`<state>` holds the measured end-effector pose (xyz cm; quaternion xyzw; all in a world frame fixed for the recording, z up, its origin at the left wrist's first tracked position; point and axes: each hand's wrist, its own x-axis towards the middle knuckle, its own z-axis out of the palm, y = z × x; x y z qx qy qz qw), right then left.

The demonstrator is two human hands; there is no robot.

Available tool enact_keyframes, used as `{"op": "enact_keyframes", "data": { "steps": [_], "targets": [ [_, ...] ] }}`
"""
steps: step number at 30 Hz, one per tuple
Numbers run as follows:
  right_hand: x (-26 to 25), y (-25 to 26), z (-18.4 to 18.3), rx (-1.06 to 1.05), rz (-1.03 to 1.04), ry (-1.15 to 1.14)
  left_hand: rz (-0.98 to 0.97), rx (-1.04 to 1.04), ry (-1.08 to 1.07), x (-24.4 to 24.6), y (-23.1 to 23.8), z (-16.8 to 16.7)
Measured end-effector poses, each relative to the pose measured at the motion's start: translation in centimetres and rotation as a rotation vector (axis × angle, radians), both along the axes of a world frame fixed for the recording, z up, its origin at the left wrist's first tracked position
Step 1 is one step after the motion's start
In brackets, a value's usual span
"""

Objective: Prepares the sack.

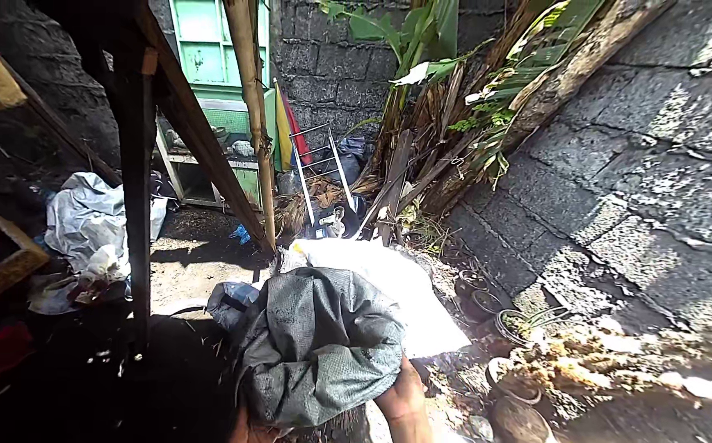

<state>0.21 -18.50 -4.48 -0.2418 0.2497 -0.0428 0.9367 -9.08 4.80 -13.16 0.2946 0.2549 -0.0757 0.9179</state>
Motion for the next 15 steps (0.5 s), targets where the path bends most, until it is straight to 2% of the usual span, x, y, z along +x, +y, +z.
{"op": "enact_keyframes", "data": {
  "steps": [2, 4, 8, 10, 12, 14, 15],
  "targets": [
    [-0.2, 0.6, 0.3, 0.016, -0.012, -0.074, -0.012, 0.166, 0.218, 0.2, 1.2, 0.0],
    [-0.3, 0.7, 0.5, 0.020, 0.003, -0.140, 0.088, 0.308, 0.286, 0.8, 2.6, -0.1],
    [-1.8, 1.2, 0.9, 0.069, 0.073, -0.212, 0.198, 0.780, 0.071, 2.9, 3.2, 1.8],
    [-2.3, 1.1, 0.5, 0.097, 0.095, -0.244, 0.250, 1.053, -0.102, 4.4, 3.3, 4.3],
    [-2.7, 0.1, -0.2, 0.080, 0.091, -0.267, 0.204, 1.253, -0.193, 5.3, 3.4, 7.1],
    [-3.4, -1.2, -1.2, 0.032, 0.073, -0.349, 0.040, 1.324, -0.209, 5.2, 3.5, 9.4],
    [-3.8, -1.8, -1.5, -0.002, 0.075, -0.421, -0.056, 1.244, -0.199, 4.8, 3.5, 10.3]
  ]
}}
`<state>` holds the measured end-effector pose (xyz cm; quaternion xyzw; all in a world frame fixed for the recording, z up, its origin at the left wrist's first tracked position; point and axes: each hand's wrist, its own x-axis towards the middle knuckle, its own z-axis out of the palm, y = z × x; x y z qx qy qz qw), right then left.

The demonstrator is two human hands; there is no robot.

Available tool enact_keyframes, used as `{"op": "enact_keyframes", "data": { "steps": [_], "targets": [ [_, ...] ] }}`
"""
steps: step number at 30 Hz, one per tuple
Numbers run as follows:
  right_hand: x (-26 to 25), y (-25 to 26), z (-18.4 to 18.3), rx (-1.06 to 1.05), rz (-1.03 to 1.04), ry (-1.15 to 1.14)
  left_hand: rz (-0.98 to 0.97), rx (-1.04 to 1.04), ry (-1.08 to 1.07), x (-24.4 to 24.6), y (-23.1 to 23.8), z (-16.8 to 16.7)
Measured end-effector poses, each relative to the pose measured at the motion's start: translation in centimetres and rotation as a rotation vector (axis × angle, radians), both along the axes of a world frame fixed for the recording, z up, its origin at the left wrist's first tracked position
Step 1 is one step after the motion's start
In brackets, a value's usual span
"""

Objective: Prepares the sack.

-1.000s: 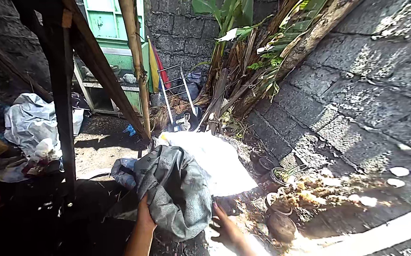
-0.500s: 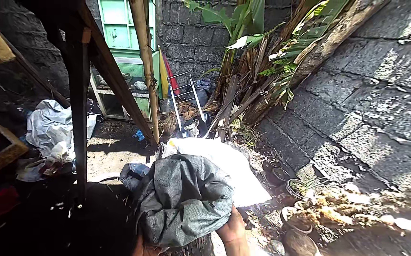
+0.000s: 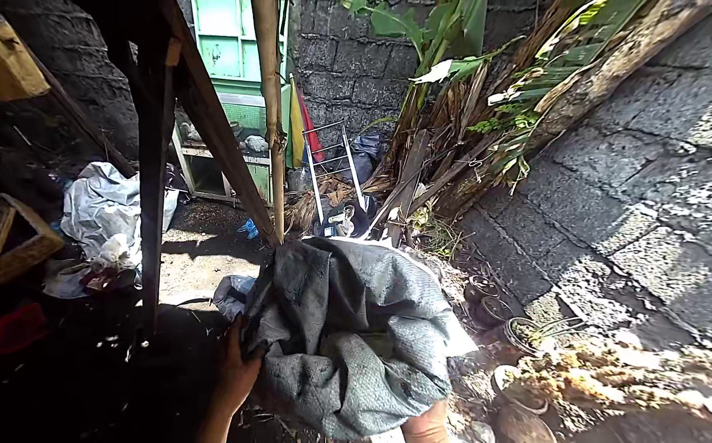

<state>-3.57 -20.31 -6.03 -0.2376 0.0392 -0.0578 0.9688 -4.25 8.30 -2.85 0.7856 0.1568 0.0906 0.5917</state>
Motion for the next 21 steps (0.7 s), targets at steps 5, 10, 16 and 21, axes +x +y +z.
{"op": "enact_keyframes", "data": {
  "steps": [5, 10, 16, 21],
  "targets": [
    [-1.7, 1.3, 9.5, -0.039, -0.092, 0.216, -0.104, -0.820, 0.213, 0.2, -1.7, 0.1],
    [-0.1, -3.0, 1.1, -0.139, -0.190, -0.023, 0.064, -0.955, 0.347, 2.1, -5.0, -1.4],
    [0.5, -11.8, -7.1, -0.231, -0.067, 0.412, 0.154, -1.250, 0.255, 3.7, -4.2, -0.4],
    [0.2, -10.6, -6.0, -0.957, -0.061, 0.757, 0.222, -1.148, 0.159, 4.2, -4.2, -0.9]
  ]
}}
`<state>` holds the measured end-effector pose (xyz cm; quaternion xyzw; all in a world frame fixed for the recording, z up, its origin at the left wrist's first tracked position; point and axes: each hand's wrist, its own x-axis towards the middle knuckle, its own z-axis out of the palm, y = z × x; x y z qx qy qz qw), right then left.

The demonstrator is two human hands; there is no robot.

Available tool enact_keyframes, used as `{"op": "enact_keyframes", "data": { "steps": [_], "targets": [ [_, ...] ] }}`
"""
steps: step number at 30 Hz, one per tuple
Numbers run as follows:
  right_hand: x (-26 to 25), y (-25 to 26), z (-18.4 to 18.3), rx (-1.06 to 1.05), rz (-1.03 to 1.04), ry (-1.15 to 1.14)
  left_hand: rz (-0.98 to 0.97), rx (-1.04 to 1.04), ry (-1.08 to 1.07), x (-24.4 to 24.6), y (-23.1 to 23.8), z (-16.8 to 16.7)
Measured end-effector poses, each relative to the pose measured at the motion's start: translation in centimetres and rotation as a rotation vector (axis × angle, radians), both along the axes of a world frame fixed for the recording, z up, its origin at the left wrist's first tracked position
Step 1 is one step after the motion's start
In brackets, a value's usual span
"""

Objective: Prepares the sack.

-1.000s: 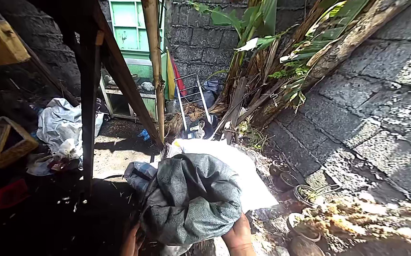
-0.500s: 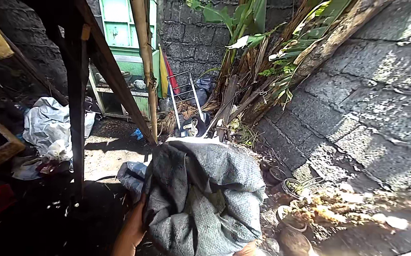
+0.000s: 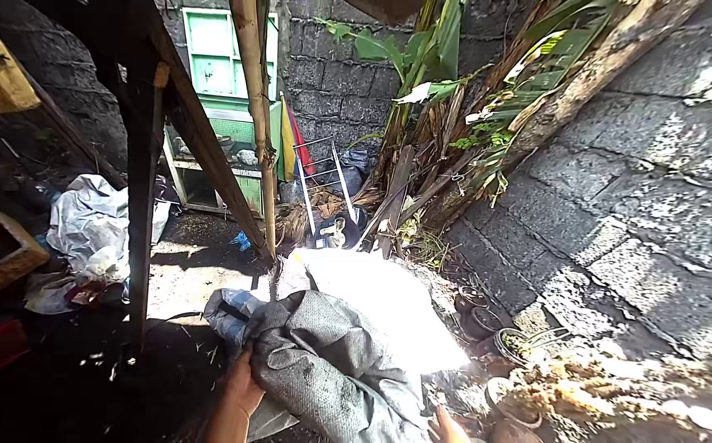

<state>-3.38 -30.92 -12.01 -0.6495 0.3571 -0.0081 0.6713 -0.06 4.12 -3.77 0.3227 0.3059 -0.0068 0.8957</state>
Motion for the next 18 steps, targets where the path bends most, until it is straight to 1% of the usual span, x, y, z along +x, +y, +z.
{"op": "enact_keyframes", "data": {
  "steps": [1, 2, 3, 5, 6, 7, 8, 10, 11, 13, 14, 15, 16, 18],
  "targets": [
    [0.2, 0.2, 0.3, -0.202, 0.046, -0.085, -0.009, 0.044, 0.001, -0.1, 0.1, -0.4],
    [0.4, 0.3, 0.8, -0.378, 0.180, -0.216, -0.033, 0.094, 0.011, -0.2, -0.1, -0.8],
    [0.8, 0.7, 1.5, -0.538, 0.364, -0.311, -0.076, 0.146, 0.029, -0.6, -0.5, -1.2],
    [1.8, 3.0, 2.7, -0.826, 0.681, -0.364, -0.185, 0.220, 0.067, -1.5, -1.9, -1.6],
    [2.3, 4.4, 3.0, -0.922, 0.797, -0.324, -0.240, 0.224, 0.077, -1.9, -2.6, -1.6],
    [2.8, 5.8, 3.3, -0.954, 0.887, -0.232, -0.278, 0.213, 0.084, -2.1, -3.1, -1.5],
    [3.5, 7.0, 3.7, -0.938, 0.943, -0.117, -0.300, 0.197, 0.088, -2.1, -3.2, -1.3],
    [5.1, 7.8, 3.0, -0.934, 0.924, 0.031, -0.313, 0.220, 0.094, -2.1, -2.3, -1.3],
    [5.8, 7.5, 2.2, -0.928, 0.877, 0.074, -0.318, 0.284, 0.091, -2.1, -1.0, -1.6],
    [7.2, 5.8, 1.4, -0.895, 0.819, 0.147, -0.332, 0.525, 0.070, -2.0, 2.8, -3.4],
    [7.7, 5.4, 1.5, -0.887, 0.834, 0.179, -0.356, 0.658, 0.069, -1.9, 5.0, -4.4],
    [8.2, 5.5, 2.0, -0.897, 0.881, 0.207, -0.376, 0.743, 0.078, -1.8, 7.1, -5.2],
    [8.4, 6.2, 2.7, -0.915, 0.936, 0.214, -0.371, 0.774, 0.107, -1.8, 8.5, -5.7],
    [8.7, 8.6, 4.4, -0.927, 1.034, 0.185, -0.256, 0.747, 0.179, -1.8, 10.1, -6.4]
  ]
}}
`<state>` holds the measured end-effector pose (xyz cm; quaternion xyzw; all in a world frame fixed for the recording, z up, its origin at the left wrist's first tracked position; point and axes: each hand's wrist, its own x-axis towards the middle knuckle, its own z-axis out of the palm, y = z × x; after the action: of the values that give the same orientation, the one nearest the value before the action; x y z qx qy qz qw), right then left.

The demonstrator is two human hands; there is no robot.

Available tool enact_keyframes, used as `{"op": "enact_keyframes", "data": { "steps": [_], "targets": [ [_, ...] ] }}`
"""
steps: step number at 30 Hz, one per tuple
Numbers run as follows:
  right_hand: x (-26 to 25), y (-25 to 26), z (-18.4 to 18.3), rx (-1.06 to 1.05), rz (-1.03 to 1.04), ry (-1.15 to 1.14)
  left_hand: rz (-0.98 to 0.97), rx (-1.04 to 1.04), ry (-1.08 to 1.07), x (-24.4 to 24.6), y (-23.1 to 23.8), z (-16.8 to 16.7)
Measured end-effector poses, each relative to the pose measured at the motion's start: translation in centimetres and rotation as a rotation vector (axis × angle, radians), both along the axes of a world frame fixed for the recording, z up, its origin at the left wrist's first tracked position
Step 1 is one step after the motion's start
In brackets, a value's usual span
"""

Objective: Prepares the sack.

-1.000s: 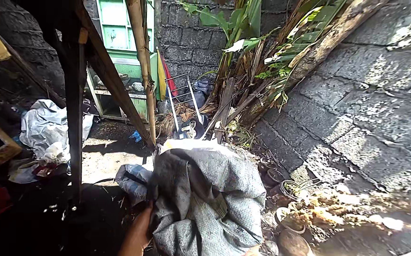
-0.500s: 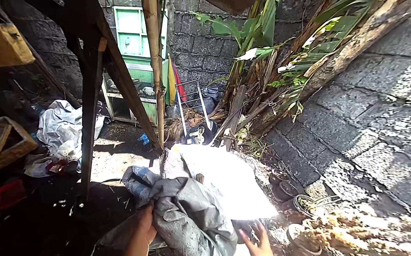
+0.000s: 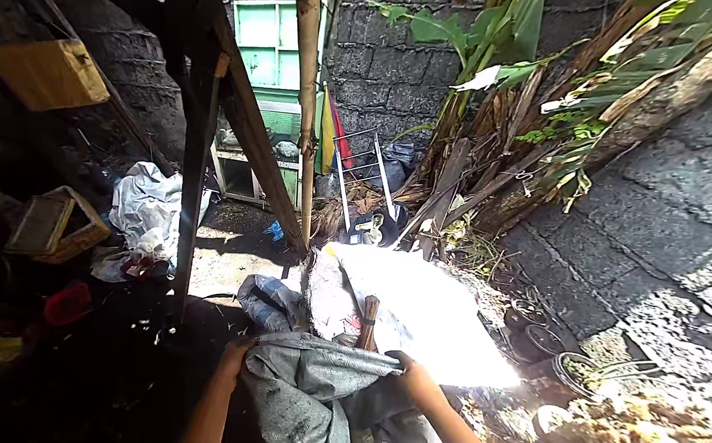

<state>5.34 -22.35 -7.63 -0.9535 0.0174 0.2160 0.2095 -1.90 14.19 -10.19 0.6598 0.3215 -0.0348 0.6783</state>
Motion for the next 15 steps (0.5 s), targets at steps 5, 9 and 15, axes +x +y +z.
{"op": "enact_keyframes", "data": {
  "steps": [5, 9, 15],
  "targets": [
    [0.2, 4.8, 4.0, 0.138, 0.078, -0.015, 0.438, 0.244, -0.099, -1.8, 0.3, 1.3],
    [1.2, 6.9, 6.0, 0.219, 0.113, -0.009, 0.300, 0.760, -0.614, -5.3, -5.7, 1.5],
    [2.0, 9.0, 9.0, 0.289, 0.237, -0.005, -0.787, 1.041, -0.470, -3.9, -11.6, -1.1]
  ]
}}
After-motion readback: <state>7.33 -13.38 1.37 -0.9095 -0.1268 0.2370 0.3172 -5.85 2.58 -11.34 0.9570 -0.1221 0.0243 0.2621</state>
